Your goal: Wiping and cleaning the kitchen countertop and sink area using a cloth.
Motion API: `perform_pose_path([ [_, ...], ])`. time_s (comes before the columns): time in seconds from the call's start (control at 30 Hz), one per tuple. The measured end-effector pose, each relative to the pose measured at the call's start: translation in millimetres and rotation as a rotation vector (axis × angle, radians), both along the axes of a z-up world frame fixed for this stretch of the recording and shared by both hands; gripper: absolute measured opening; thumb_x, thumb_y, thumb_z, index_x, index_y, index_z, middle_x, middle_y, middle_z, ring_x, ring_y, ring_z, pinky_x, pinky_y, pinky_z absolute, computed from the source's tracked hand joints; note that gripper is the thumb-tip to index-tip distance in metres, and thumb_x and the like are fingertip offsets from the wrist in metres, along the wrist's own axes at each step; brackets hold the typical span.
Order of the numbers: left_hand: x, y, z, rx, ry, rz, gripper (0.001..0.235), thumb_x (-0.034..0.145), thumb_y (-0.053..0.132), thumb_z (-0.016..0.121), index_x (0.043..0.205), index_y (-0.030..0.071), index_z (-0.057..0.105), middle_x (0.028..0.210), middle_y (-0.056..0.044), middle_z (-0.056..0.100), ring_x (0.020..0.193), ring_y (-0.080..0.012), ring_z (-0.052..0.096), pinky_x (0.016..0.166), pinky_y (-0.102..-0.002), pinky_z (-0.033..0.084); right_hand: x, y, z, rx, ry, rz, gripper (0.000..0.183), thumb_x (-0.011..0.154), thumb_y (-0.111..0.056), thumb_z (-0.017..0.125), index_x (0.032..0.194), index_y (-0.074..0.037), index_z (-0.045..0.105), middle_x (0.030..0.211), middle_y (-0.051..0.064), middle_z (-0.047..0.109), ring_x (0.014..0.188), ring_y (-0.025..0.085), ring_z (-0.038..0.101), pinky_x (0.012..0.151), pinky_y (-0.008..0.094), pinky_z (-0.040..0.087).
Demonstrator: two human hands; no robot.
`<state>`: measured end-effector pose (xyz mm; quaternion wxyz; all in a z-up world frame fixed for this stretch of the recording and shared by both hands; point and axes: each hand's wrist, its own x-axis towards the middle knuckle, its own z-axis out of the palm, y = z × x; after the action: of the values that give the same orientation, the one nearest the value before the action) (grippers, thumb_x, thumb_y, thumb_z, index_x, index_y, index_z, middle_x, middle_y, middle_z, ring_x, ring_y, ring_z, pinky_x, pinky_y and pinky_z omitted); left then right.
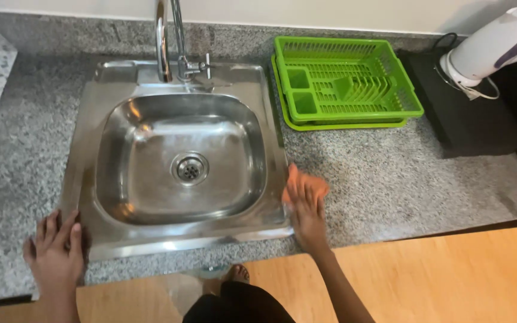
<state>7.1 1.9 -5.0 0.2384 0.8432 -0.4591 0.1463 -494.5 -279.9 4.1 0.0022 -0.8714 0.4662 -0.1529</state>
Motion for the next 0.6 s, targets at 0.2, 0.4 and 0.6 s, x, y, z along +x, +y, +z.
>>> perform_pose_path([
  [0.2, -6.0, 4.9, 1.0, -0.077, -0.006, -0.038, 0.043, 0.124, 0.035, 0.043, 0.150, 0.014, 0.070, 0.162, -0.019, 0.060, 0.151, -0.0418, 0.049, 0.118, -0.063, 0.025, -53.8, 40.8, 71.1, 0.791, -0.706, -0.442, 0.022, 0.095, -0.034, 0.055, 0.104, -0.015, 0.064, 0.077, 0.005, 0.063, 0.066, 0.021, 0.059, 0.055, 0.039, 0.043],
  [0.4, -2.3, 7.1, -5.9, -0.094, 0.025, -0.063, 0.042, 0.122, 0.034, 0.044, 0.149, 0.014, 0.070, 0.162, -0.021, 0.058, 0.149, -0.0448, 0.046, 0.116, -0.065, 0.022, -43.4, -8.2, -41.7, 0.229, -0.266, -0.563, 0.069, 0.101, -0.066, 0.017, 0.162, -0.035, 0.024, 0.171, 0.003, 0.025, 0.159, 0.032, 0.014, 0.118, 0.067, 0.004],
  [0.6, 3.7, 6.1, -13.1, -0.070, 0.041, -0.043, 0.044, 0.120, 0.036, 0.041, 0.146, 0.014, 0.069, 0.160, -0.018, 0.054, 0.149, -0.0405, 0.040, 0.112, -0.068, 0.022, 51.1, 81.9, -34.6, -0.005, -0.189, -0.341, 0.056, 0.107, -0.042, 0.039, 0.159, -0.021, 0.038, 0.165, 0.004, 0.038, 0.156, 0.029, 0.024, 0.116, 0.063, 0.023],
])
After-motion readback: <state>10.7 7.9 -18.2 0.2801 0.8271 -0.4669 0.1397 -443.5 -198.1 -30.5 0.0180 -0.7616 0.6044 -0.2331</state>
